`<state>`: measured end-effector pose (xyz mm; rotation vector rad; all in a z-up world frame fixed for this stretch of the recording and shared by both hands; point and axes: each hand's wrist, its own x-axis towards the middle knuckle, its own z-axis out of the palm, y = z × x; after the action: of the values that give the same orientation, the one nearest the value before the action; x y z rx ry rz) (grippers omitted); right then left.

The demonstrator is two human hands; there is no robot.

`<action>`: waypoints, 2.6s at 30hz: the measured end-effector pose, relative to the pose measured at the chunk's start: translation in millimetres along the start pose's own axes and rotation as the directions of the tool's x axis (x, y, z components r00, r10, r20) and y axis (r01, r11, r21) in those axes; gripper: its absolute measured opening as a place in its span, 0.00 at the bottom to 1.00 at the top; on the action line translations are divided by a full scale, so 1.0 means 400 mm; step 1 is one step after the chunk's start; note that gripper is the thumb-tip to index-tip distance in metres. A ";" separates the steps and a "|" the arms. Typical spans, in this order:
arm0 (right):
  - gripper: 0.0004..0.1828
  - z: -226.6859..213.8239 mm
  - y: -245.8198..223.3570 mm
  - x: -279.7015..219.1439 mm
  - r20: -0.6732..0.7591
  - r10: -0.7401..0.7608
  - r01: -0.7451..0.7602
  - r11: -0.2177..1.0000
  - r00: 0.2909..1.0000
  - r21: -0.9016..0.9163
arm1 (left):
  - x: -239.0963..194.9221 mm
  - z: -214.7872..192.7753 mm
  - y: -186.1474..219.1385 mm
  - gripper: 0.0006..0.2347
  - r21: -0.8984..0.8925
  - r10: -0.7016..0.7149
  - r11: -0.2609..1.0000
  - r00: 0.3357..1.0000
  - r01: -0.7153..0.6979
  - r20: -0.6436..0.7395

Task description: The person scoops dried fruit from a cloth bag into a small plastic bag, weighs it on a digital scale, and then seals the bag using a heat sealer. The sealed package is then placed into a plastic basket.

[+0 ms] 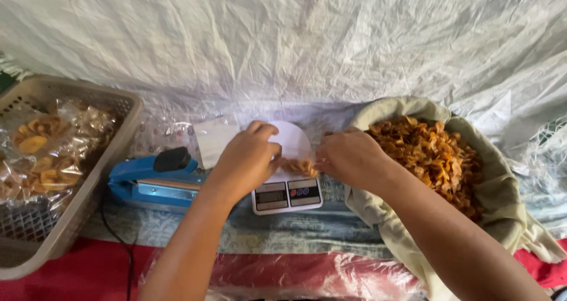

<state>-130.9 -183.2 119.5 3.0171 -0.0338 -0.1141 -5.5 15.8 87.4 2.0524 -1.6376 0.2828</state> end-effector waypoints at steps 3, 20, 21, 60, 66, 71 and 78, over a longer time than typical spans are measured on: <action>0.16 -0.018 0.008 -0.033 -0.011 -0.038 0.040 0.989 0.999 0.144 | 0.011 -0.025 0.006 0.04 -0.058 0.033 0.998 0.999 -0.031 0.020; 0.24 -0.044 0.059 0.018 -0.503 0.391 0.356 0.391 0.771 0.849 | 0.130 0.150 0.008 0.10 -0.996 -0.505 -0.023 0.861 -0.081 -0.059; 0.27 -0.039 0.051 0.024 -0.493 0.424 0.342 0.383 0.760 0.858 | 0.129 0.175 -0.001 0.11 -0.994 -0.506 -0.055 0.861 -0.094 -0.053; 0.10 0.314 -0.033 0.181 -0.164 0.659 0.454 -0.297 0.734 0.840 | 0.075 0.298 -0.123 0.10 -0.997 -0.668 -0.069 0.744 -0.014 0.036; 0.10 0.367 -0.006 0.194 -0.195 0.701 0.538 -0.310 0.686 0.784 | 0.068 0.287 -0.134 0.18 -0.995 -0.673 -0.094 0.736 0.017 0.076; 0.10 0.351 -0.008 0.183 -0.135 0.707 0.501 -0.341 0.695 0.796 | 0.068 0.279 -0.136 0.20 -0.991 -0.615 0.067 0.787 0.113 0.048; 0.13 0.307 -0.031 0.165 -0.225 0.599 0.509 -0.359 0.769 0.783 | 0.059 0.327 -0.151 0.18 -0.996 -0.649 -0.085 0.760 -0.027 0.035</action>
<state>-74.4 -187.6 -8.5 4.1492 -0.5216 2.6560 39.6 -60.0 -28.9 0.8973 -0.4320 -0.4828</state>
